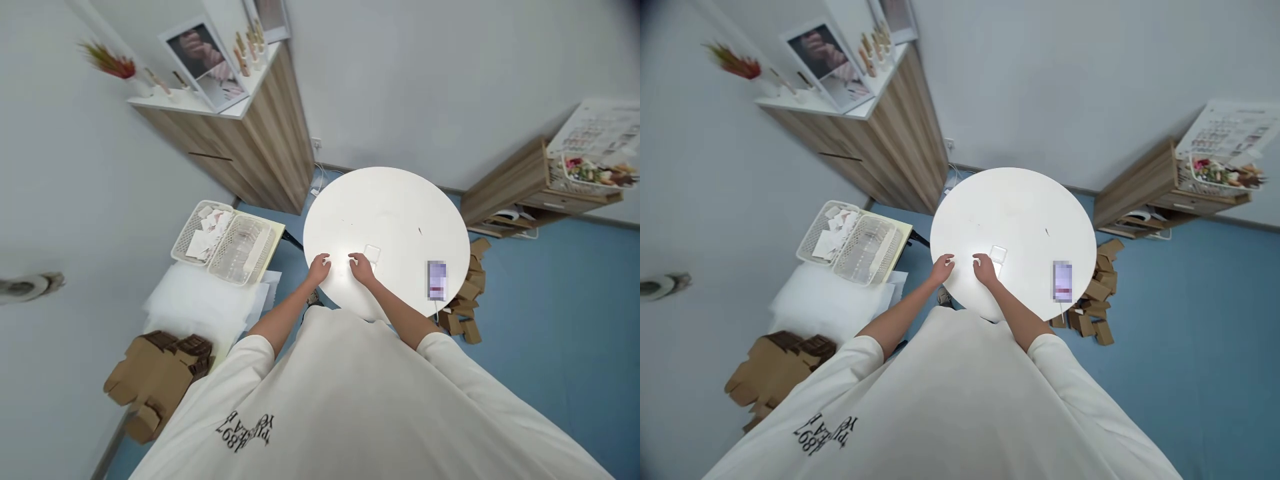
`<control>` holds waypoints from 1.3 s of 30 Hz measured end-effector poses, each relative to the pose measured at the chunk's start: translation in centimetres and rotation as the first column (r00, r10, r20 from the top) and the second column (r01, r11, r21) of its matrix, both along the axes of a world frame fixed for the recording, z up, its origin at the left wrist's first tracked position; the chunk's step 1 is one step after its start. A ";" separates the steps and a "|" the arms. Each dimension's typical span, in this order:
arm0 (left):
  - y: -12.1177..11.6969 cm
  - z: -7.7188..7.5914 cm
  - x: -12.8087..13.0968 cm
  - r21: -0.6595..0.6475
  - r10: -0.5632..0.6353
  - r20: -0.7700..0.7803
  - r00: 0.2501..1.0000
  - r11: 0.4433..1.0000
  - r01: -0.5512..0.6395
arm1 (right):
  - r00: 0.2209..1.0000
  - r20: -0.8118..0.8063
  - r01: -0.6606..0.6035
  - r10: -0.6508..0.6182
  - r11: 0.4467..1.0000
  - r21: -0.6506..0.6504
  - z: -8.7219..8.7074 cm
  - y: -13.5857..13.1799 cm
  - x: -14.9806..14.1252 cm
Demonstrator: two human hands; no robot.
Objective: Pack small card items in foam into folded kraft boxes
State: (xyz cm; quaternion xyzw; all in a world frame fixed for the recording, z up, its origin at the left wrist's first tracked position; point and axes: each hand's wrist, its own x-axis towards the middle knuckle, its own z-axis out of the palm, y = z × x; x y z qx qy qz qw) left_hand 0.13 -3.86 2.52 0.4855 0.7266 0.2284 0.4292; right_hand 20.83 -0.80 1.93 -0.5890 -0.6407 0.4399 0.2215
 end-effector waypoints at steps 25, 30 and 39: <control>-3.0 3.6 -35.8 0.320 0.373 0.031 0.927 0.876 -0.362 | 0.885 0.030 -0.465 0.464 0.885 0.023 4.7 2.3 -36.6; -2.9 3.4 -41.6 0.290 0.426 0.009 0.905 0.865 -0.410 | 0.870 0.040 -0.492 0.491 0.870 0.011 5.1 2.8 -40.7; 1.6 0.6 -47.8 0.268 0.364 -0.175 0.915 0.912 -0.311 | 0.880 0.040 -0.475 0.474 0.880 0.028 5.9 4.8 -44.7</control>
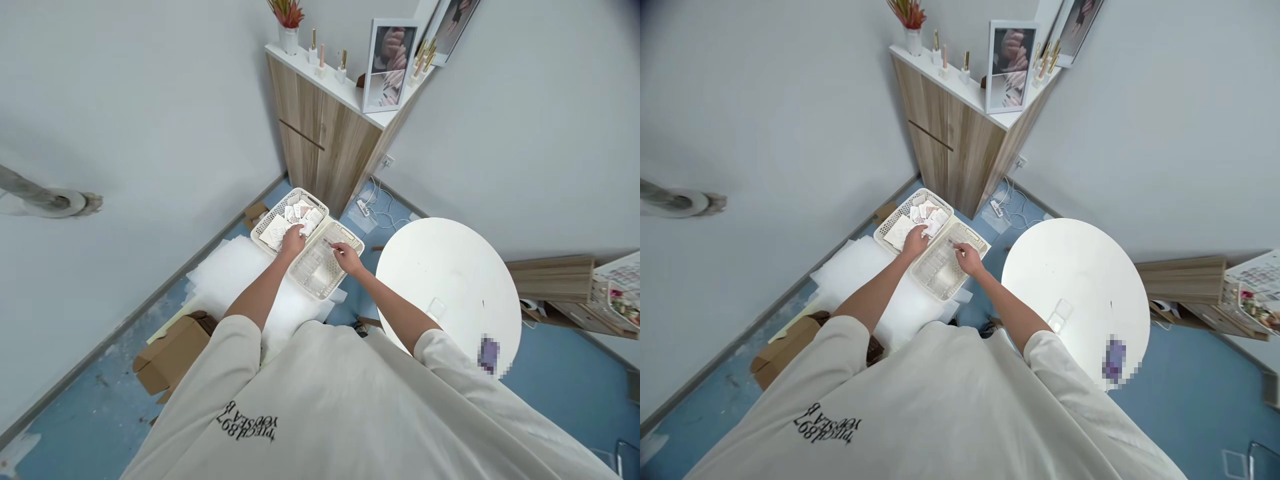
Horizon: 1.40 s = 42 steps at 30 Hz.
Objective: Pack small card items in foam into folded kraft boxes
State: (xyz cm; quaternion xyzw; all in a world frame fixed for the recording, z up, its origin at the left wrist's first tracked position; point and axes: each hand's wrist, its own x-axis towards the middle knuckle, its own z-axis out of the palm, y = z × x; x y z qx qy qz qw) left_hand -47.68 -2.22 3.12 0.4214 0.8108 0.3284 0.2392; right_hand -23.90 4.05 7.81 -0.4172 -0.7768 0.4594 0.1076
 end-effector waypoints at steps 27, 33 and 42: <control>9.2 -2.7 -5.7 -0.067 -0.128 -0.172 0.977 0.991 0.118 | 0.998 0.063 0.029 -0.025 0.997 -0.071 -0.4 2.9 -0.6; 8.6 -2.9 -6.5 0.057 0.030 -0.037 0.999 0.998 -0.028 | 0.998 0.056 0.019 -0.015 0.996 -0.089 -0.4 2.7 -0.3; 7.4 2.5 -5.9 0.251 0.118 0.018 0.993 0.961 -0.119 | 0.999 -0.027 0.024 -0.026 0.997 -0.071 -0.3 1.6 0.2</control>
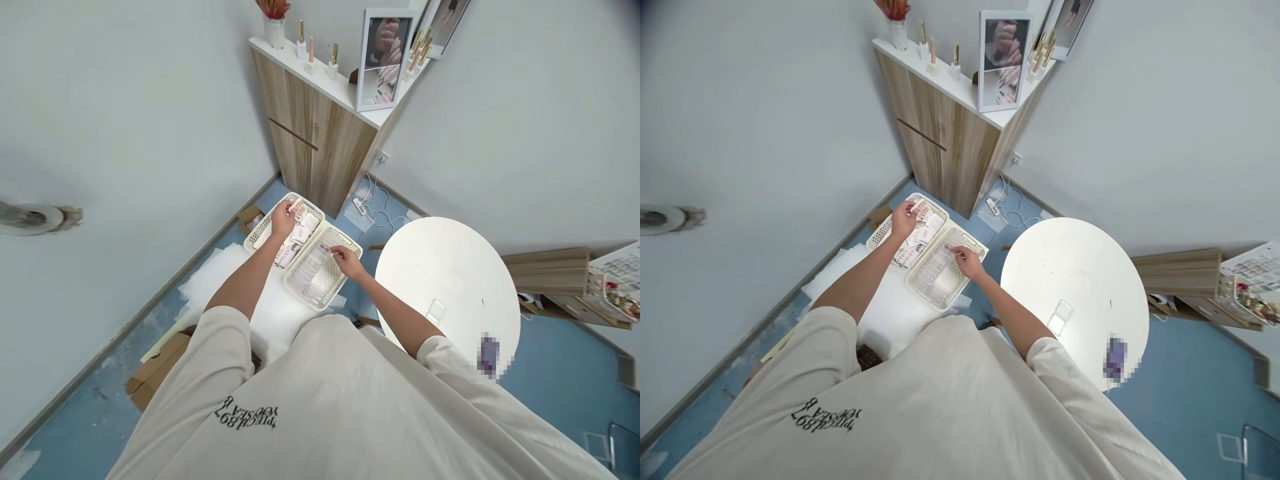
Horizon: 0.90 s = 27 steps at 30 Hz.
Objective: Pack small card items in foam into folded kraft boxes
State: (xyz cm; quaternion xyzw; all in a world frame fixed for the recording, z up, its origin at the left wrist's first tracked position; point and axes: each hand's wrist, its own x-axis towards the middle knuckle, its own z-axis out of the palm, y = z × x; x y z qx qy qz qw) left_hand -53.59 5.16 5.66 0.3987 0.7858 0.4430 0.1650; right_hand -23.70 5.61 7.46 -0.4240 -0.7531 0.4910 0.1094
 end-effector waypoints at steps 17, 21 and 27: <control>3.0 2.9 28.0 0.056 -0.657 0.352 0.666 0.726 0.686 | 0.770 -0.269 0.571 -0.579 0.813 -0.116 1.0 0.3 18.8; 3.4 2.3 36.5 0.027 -0.695 0.385 0.607 0.666 0.745 | 0.700 -0.215 0.664 -0.681 0.731 -0.154 1.6 -0.8 26.8; 3.2 0.3 47.5 -0.028 -0.749 0.351 0.563 0.592 0.805 | 0.637 -0.158 0.721 -0.755 0.655 -0.226 1.0 -2.8 37.6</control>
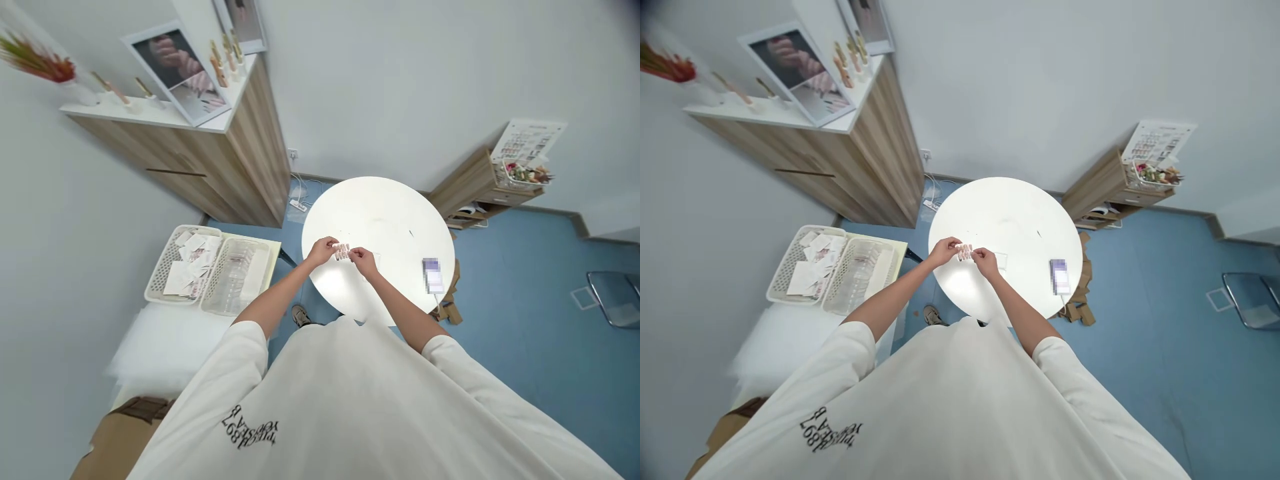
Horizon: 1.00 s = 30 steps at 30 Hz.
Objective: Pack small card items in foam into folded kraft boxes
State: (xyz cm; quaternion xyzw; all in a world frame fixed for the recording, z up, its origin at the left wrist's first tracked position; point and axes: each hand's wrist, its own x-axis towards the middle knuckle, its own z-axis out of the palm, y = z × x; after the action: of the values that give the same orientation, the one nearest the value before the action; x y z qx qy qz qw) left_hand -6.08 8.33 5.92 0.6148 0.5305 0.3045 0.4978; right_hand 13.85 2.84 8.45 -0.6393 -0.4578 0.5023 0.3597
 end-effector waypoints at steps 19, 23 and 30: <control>-8.0 -7.7 15.1 -0.526 0.038 -0.167 0.985 0.842 -0.121 | 0.956 0.283 0.172 -0.074 0.925 -0.338 -9.7 -6.2 14.9; -8.6 -7.5 15.2 -0.562 0.010 -0.120 0.993 0.823 -0.076 | 0.947 0.318 0.169 -0.052 0.920 -0.353 -10.6 -6.1 14.4; -8.3 -7.2 15.2 -0.575 -0.019 -0.105 0.994 0.817 -0.045 | 0.916 0.401 0.155 -0.010 0.931 -0.330 -10.6 -5.7 13.6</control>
State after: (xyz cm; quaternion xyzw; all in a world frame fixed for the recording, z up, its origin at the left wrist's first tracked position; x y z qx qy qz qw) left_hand 9.16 0.02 -1.33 0.4470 0.6277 0.1001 0.6295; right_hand 27.46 -2.84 -2.12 -0.8002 -0.3947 0.4222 0.1603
